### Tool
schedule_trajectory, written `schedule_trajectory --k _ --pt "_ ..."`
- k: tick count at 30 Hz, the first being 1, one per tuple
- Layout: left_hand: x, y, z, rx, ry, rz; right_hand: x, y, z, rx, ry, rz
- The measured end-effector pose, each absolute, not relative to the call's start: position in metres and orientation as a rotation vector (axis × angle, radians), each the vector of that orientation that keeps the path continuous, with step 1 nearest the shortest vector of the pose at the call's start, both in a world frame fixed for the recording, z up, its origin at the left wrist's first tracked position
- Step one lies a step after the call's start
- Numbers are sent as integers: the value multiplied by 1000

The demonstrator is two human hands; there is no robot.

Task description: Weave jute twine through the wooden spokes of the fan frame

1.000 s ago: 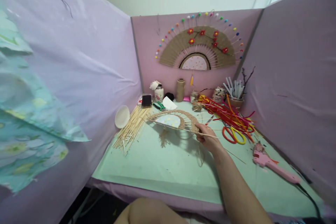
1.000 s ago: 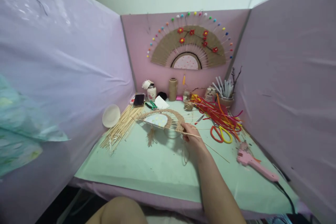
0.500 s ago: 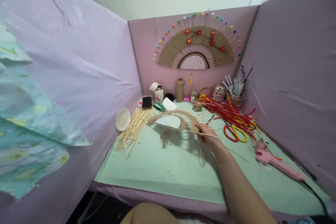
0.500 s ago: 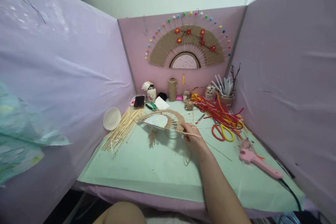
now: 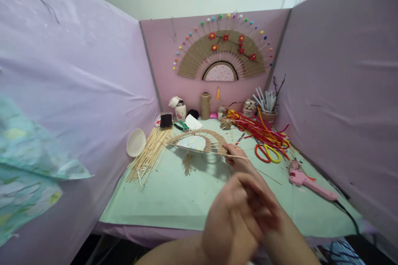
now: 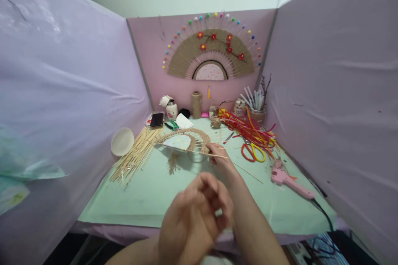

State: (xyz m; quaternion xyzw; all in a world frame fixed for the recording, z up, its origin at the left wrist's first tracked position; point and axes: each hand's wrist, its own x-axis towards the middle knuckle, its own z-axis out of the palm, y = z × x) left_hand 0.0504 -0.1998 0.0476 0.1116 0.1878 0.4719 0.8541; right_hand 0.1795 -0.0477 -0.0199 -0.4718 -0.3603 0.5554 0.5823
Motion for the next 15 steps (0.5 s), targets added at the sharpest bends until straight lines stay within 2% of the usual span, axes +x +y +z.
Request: schedule_trajectory --k 7,15 --pt "52 -92 24 52 785 1207 180 -42 -26 -1051 -855 1329" --pt "54 -33 11 -3 692 1217 182 -40 -24 -995 -916 1294"
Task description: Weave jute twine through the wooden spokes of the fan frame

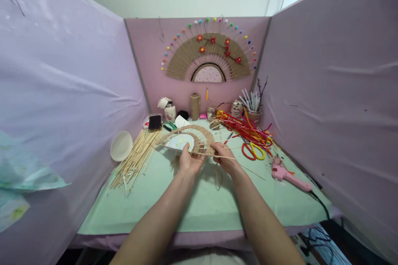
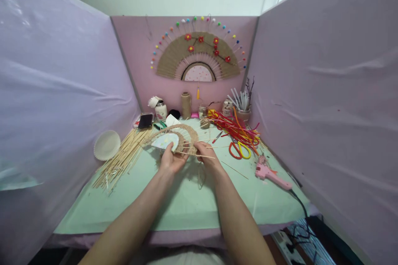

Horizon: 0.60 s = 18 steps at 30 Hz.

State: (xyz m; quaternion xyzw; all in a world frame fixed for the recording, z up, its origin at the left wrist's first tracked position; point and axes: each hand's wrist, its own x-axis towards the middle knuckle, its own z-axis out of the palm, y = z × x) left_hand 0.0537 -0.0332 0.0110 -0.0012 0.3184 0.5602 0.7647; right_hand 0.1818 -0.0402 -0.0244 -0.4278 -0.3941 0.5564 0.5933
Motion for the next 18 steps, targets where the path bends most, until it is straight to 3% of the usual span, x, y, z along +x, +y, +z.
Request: schedule_trajectory --k 9,18 --pt "44 -16 31 220 528 1230 188 -54 -10 -703 -1066 1469" --pt "25 -8 10 179 412 1240 188 -56 -20 -851 -1255 1529"
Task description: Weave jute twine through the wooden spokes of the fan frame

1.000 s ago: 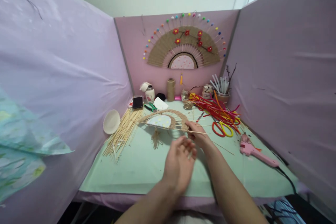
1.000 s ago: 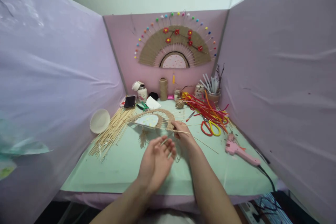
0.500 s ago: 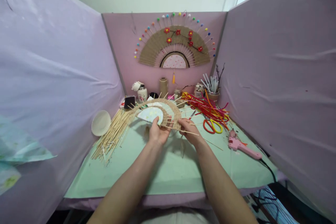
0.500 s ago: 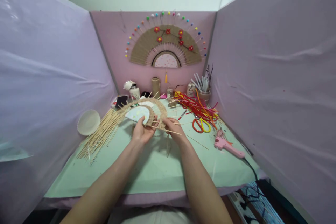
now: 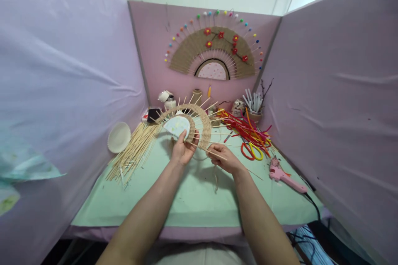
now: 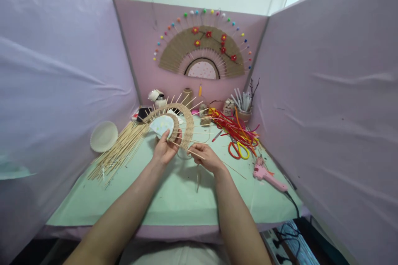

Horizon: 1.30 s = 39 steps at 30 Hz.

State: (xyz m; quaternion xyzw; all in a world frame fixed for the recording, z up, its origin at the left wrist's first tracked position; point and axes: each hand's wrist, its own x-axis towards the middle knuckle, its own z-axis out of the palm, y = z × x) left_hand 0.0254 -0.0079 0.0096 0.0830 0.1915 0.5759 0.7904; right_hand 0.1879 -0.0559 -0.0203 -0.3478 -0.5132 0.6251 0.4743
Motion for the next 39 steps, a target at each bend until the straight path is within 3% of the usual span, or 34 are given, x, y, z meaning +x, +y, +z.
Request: schedule_trajectory --k 9,18,24,30,36,39 --pt "14 -3 6 216 308 1224 185 -55 -24 -996 -1426 1443" --pt "22 -9 0 345 389 1101 176 -50 -23 -1116 -1425 890" --pt "15 0 0 340 461 1149 182 -51 -20 -1132 -1347 829" --pt "7 4 1 346 501 1176 186 -46 -26 -1197 -1133 1005" --pt "5 8 0 339 526 1195 199 -43 -28 -877 -872 1585" --pt "4 9 0 327 532 1212 204 -43 -27 -762 -755 1705"
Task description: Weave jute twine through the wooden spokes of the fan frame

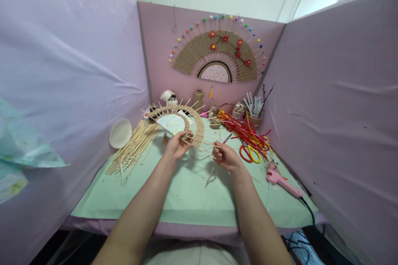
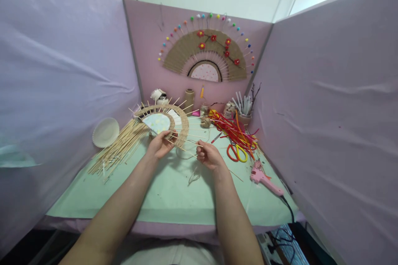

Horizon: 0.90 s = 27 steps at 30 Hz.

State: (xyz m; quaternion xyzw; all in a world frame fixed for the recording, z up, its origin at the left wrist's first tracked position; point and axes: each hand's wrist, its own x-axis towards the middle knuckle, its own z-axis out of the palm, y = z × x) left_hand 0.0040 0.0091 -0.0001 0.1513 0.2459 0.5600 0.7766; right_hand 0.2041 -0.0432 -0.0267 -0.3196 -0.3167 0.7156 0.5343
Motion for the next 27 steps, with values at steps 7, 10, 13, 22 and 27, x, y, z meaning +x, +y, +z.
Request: schedule_trajectory --k 7,10,13,22,27 --pt "2 10 1 309 553 1257 202 -42 -26 -748 -646 1591" --pt "3 10 1 295 574 1291 202 -40 -28 -804 -640 1472" --pt "4 10 0 283 597 1317 203 -38 -29 -874 -674 1359" --pt "4 9 0 282 620 1283 205 -41 -24 -865 -765 1222" --pt "5 8 1 276 631 1282 206 -43 -18 -850 -725 1173"
